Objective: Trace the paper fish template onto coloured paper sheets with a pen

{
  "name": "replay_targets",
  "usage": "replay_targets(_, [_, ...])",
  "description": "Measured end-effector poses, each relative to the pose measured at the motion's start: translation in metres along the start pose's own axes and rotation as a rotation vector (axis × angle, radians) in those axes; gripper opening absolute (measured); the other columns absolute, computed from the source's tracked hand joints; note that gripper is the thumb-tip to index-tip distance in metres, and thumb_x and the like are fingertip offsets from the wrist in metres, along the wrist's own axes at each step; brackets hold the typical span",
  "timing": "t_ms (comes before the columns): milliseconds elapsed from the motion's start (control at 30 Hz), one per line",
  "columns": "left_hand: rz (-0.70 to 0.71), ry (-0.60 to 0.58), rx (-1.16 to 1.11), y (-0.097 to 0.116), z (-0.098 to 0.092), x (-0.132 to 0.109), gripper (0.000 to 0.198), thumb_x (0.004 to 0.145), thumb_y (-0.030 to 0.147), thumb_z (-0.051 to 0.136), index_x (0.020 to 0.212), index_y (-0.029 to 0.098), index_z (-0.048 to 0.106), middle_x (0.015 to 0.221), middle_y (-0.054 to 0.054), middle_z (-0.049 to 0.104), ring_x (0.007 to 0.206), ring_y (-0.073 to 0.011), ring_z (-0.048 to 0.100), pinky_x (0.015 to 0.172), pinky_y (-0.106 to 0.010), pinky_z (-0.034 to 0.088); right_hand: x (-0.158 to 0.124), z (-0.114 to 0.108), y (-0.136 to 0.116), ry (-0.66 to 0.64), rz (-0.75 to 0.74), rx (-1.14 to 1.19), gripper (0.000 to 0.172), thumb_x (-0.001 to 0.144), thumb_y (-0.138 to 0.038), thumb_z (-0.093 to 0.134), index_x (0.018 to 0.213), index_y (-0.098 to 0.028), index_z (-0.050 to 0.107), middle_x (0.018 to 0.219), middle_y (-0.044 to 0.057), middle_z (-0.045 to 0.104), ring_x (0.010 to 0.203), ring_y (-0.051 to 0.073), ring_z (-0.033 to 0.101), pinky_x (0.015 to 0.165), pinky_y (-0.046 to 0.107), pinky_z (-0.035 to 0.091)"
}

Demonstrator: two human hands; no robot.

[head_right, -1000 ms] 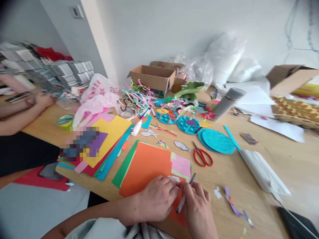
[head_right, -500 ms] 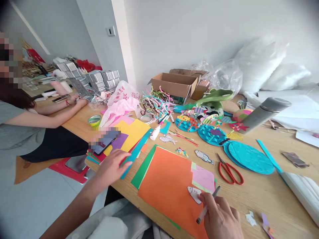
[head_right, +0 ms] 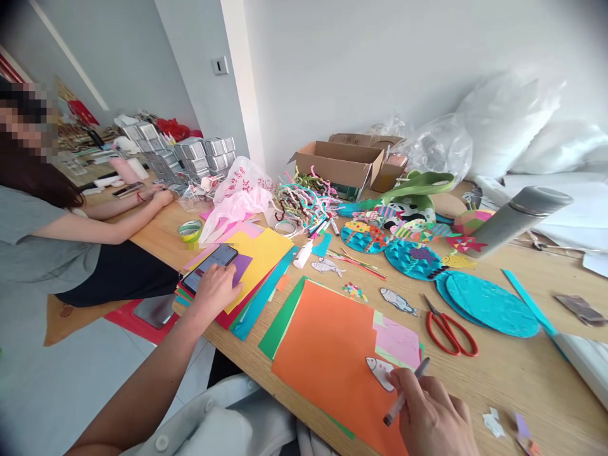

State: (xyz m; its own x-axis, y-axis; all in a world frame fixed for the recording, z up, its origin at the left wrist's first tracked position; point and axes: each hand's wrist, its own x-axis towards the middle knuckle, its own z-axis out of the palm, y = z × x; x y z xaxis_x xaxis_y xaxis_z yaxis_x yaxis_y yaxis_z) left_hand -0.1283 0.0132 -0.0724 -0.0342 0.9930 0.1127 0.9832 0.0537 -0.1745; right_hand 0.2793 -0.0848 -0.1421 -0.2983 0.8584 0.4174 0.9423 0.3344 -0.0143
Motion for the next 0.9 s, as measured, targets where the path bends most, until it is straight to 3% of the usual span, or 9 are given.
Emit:
replay_targets(233, [-0.081, -0.050, 0.023, 0.006, 0.014, 0.025, 0.037, 0.078, 0.024, 0.057, 0.111, 0.007, 0.055, 0.096, -0.017, 0.065, 0.091, -0.0301, 0.064, 0.077, -0.036, 0.048, 0.003, -0.002, -0.003, 0.028, 0.000, 0.006, 0.024, 0.085, -0.016, 0.036, 0.083, -0.022, 0.060, 0.060, 0.001, 0.053, 0.048, 0.017, 0.052, 0.054, 0.029, 0.033])
replay_targets(433, [-0.101, -0.099, 0.022, 0.010, 0.013, 0.029, 0.029, 0.081, 0.018, 0.050, 0.107, 0.007, 0.056, 0.090, -0.017, 0.067, 0.087, -0.0292, 0.067, 0.073, -0.035, 0.050, 0.003, 0.000, -0.001, 0.040, 0.004, 0.027, 0.022, 0.088, -0.018, 0.037, 0.084, -0.021, 0.059, 0.060, 0.001, 0.051, 0.049, 0.018, 0.053, 0.055, 0.029, 0.032])
replay_targets(600, [-0.122, -0.124, 0.035, 0.012, 0.007, 0.030, 0.022, 0.084, 0.017, 0.045, 0.096, 0.008, 0.062, 0.087, -0.018, 0.068, 0.085, -0.0296, 0.068, 0.073, -0.036, 0.051, 0.001, 0.001, -0.001, 0.019, 0.028, 0.065, 0.023, 0.088, -0.016, 0.036, 0.084, -0.021, 0.058, 0.063, 0.002, 0.055, 0.054, 0.017, 0.056, 0.058, 0.029, 0.032])
replay_targets(900, [-0.141, -0.081, 0.069, 0.023, -0.019, 0.024, 0.026, 0.085, 0.020, 0.043, 0.098, 0.009, 0.062, 0.084, -0.016, 0.069, 0.083, -0.0287, 0.068, 0.070, -0.034, 0.050, -0.001, 0.003, 0.000, 0.075, 0.016, 0.066, 0.017, 0.087, -0.016, 0.040, 0.086, -0.020, 0.056, 0.065, 0.002, 0.054, 0.056, 0.016, 0.056, 0.060, 0.027, 0.031])
